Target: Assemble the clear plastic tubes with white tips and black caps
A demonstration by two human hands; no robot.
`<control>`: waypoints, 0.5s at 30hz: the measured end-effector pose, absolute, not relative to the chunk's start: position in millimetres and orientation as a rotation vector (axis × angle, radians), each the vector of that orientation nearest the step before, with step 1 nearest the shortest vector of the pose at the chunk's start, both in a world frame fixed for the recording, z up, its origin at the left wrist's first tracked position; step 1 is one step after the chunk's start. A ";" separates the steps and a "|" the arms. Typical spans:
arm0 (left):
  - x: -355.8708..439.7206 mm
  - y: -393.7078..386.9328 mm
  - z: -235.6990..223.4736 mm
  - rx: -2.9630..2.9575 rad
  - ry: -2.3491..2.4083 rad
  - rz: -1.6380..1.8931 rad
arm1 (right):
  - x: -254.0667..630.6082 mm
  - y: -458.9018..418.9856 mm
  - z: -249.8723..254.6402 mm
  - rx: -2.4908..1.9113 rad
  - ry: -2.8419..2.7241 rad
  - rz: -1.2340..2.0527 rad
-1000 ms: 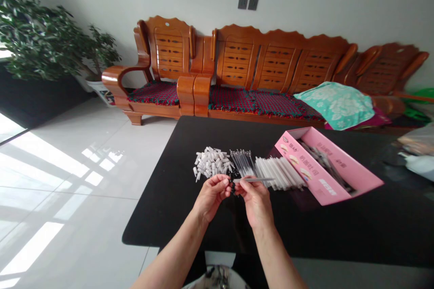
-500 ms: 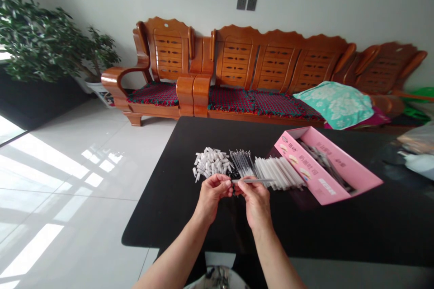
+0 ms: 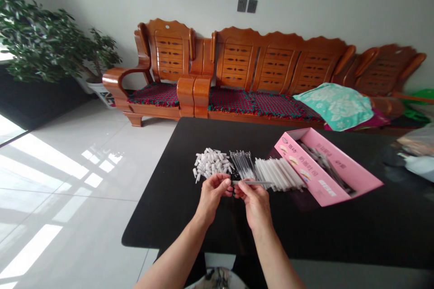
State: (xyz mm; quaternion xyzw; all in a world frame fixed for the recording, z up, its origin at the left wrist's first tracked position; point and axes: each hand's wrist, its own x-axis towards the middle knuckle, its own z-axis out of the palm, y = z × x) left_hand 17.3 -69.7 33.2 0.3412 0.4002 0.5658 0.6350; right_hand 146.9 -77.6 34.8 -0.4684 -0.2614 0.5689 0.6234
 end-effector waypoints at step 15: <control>14.1 -63.8 32.0 0.865 0.972 1.210 | 147.8 -73.6 31.3 -1.131 -0.621 1.280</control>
